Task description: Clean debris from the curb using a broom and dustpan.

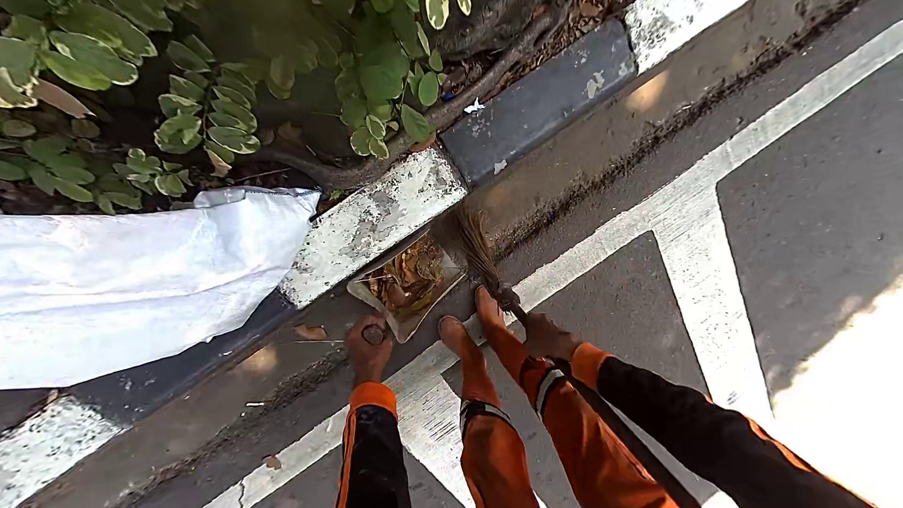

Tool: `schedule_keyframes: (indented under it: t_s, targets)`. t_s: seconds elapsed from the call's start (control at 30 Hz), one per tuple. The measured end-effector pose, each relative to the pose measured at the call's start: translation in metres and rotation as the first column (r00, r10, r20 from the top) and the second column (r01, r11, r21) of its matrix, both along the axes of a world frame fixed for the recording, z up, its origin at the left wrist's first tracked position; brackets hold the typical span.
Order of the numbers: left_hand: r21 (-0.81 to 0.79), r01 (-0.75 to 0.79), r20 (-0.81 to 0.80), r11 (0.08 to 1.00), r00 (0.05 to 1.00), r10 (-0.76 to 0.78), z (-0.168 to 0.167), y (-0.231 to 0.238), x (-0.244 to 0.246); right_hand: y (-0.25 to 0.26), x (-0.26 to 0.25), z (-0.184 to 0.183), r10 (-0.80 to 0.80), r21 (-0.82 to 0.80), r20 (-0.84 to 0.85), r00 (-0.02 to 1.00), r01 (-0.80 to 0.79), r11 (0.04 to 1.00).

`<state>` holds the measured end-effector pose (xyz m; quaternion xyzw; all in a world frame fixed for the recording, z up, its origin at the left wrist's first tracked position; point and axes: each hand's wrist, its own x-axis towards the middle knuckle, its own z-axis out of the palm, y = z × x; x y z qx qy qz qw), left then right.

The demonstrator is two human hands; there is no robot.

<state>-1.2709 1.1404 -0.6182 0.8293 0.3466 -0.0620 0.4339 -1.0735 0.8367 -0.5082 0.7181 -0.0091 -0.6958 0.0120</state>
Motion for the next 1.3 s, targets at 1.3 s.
schedule_keyframes:
  t_s: [1.3]
  targets:
    - [-0.253, -0.108, 0.304, 0.961, 0.934, 0.185, 0.092, 0.184, -0.333, 0.024, -0.179, 0.046, -0.312, -0.215, 0.372, 0.874, 0.408, 0.887]
